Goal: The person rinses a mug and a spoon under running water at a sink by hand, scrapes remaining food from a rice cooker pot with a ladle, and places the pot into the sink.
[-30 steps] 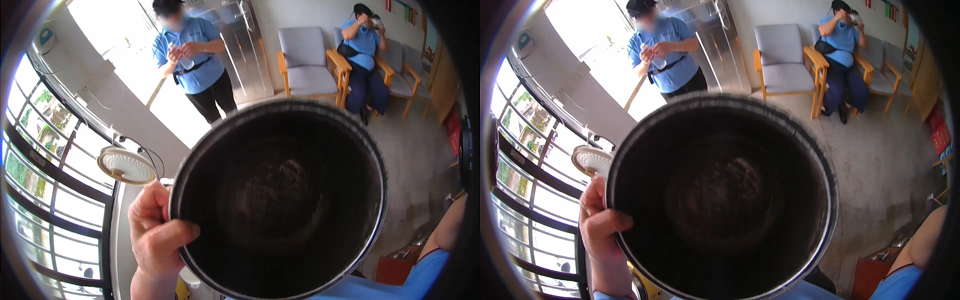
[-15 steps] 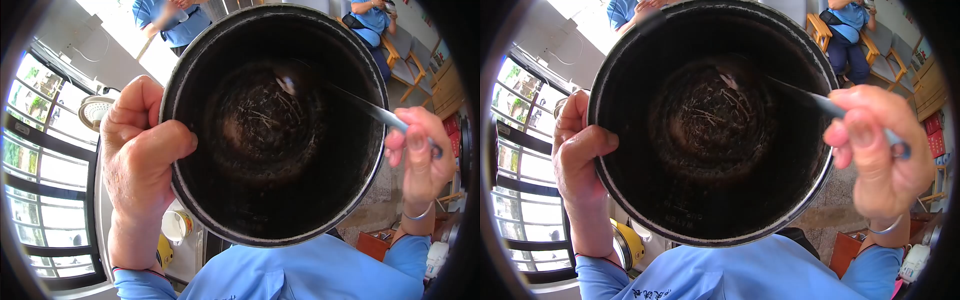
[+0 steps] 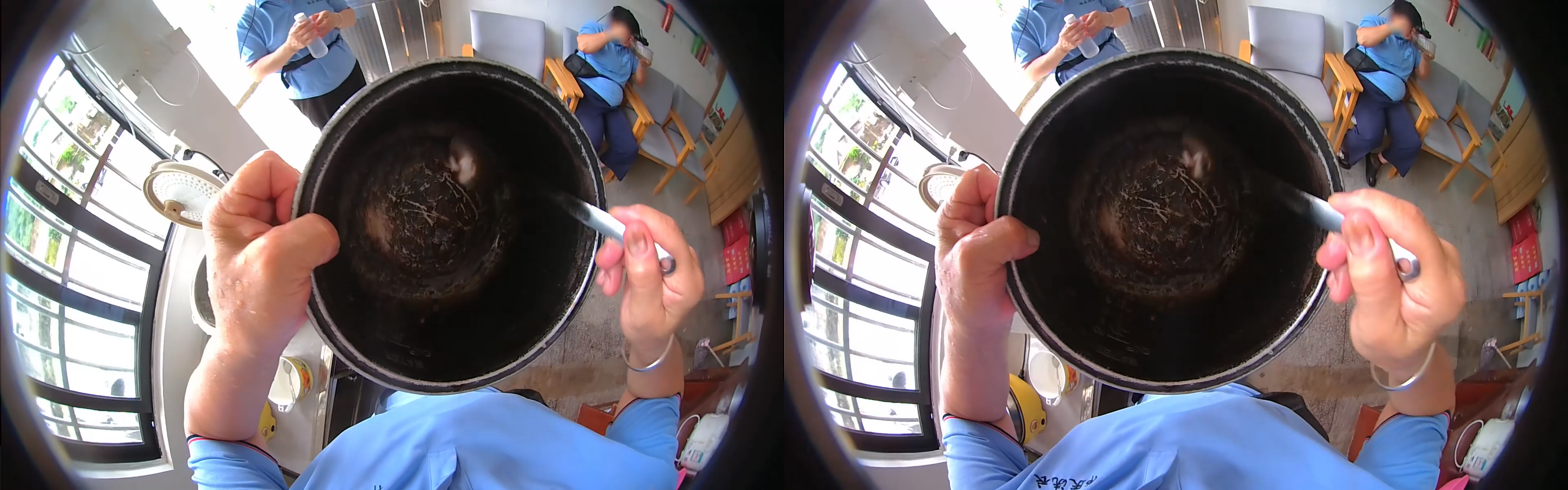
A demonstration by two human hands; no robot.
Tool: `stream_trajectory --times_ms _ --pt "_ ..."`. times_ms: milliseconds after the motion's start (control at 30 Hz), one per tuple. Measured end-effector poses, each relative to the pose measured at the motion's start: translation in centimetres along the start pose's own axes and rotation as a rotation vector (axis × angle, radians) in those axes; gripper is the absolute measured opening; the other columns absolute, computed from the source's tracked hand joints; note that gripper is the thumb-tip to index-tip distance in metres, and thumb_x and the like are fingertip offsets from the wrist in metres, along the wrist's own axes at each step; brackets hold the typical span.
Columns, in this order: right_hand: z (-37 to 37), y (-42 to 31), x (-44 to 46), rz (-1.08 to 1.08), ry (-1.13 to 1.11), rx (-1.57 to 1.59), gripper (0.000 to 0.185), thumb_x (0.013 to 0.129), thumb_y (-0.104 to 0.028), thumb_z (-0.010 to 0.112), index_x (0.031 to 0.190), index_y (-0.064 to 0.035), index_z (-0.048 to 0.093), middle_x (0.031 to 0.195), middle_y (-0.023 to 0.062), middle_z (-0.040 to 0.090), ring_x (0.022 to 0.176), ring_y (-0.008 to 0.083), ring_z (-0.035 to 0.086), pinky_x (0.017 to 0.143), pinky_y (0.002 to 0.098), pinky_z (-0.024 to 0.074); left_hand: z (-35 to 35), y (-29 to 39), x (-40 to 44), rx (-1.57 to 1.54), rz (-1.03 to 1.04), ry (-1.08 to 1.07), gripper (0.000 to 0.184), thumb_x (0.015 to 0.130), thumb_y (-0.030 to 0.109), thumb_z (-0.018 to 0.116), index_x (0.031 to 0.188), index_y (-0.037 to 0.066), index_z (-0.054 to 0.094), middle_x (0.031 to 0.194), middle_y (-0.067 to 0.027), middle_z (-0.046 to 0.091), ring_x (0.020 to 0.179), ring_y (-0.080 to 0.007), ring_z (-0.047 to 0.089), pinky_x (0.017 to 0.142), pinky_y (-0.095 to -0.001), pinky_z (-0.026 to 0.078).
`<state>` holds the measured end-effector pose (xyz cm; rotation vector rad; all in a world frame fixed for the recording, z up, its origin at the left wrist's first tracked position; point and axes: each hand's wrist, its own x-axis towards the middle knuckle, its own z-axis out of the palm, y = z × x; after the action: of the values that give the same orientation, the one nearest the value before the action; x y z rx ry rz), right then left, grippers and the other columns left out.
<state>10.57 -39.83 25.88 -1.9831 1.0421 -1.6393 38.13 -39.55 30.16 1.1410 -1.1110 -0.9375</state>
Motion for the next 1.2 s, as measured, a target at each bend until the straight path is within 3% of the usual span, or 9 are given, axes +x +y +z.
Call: stream_trajectory --times_ms 267,367,667,767,1000,1200 --pt "4.8 0.1 1.2 0.063 0.109 0.214 0.012 0.092 -0.005 0.051 0.092 0.0044 0.058 0.061 0.0037 0.057 0.045 0.0044 0.048 0.04 0.0181 0.0379 1.1 -1.7 0.1 0.131 0.112 -0.037 0.022 0.058 -0.009 0.052 0.059 0.006 0.036 0.058 0.0068 0.034 0.056 -0.0028 0.03 0.047 -0.0197 0.025" --pt "6.0 0.4 1.5 0.054 0.051 0.222 0.012 0.092 -0.005 0.05 0.092 0.0042 0.057 0.062 0.0043 0.058 0.045 0.0047 0.05 0.04 0.0183 0.0393 0.4 -2.0 0.4 0.2 0.104 -0.033 0.022 0.056 -0.014 0.05 0.063 0.005 0.043 0.061 0.0029 0.045 0.054 -0.0039 0.038 0.05 -0.0176 0.031" --pt "10.4 1.3 0.5 0.112 0.071 0.402 0.014 0.093 -0.008 0.05 0.095 0.0039 0.056 0.062 0.0055 0.058 0.045 0.0065 0.053 0.041 0.0182 0.0421 -0.7 -4.1 1.6 0.178 0.116 0.046 0.02 0.056 -0.013 0.051 0.064 0.004 0.045 0.059 0.004 0.044 0.053 -0.0035 0.037 0.049 -0.0181 0.031" --pt "10.8 1.6 -0.3 0.253 0.015 0.469 0.017 0.094 -0.012 0.05 0.093 0.0031 0.057 0.063 0.0061 0.059 0.046 0.0071 0.054 0.041 0.0184 0.0428 -1.1 -4.5 2.3 0.23 0.139 0.13 0.018 0.058 -0.011 0.05 0.061 0.005 0.041 0.057 0.0044 0.04 0.052 -0.0035 0.034 0.047 -0.0195 0.028" --pt "9.9 4.2 0.7 0.247 0.275 0.347 0.021 0.095 -0.014 0.049 0.096 0.0039 0.059 0.064 0.0076 0.06 0.046 0.0083 0.053 0.044 0.0198 0.043 -1.4 -4.4 2.5 0.197 0.163 0.123 0.017 0.059 -0.01 0.049 0.06 0.005 0.04 0.056 0.0043 0.04 0.051 -0.0037 0.033 0.045 -0.0202 0.026" --pt "10.6 2.3 1.3 0.107 -0.02 0.428 0.015 0.093 -0.012 0.052 0.09 0.0018 0.059 0.062 0.0053 0.059 0.046 0.0066 0.053 0.042 0.019 0.0422 -2.0 -4.8 3.2 0.194 0.146 0.009 0.018 0.058 -0.012 0.048 0.061 0.005 0.043 0.058 0.0031 0.044 0.05 -0.0044 0.035 0.048 -0.0185 0.031"
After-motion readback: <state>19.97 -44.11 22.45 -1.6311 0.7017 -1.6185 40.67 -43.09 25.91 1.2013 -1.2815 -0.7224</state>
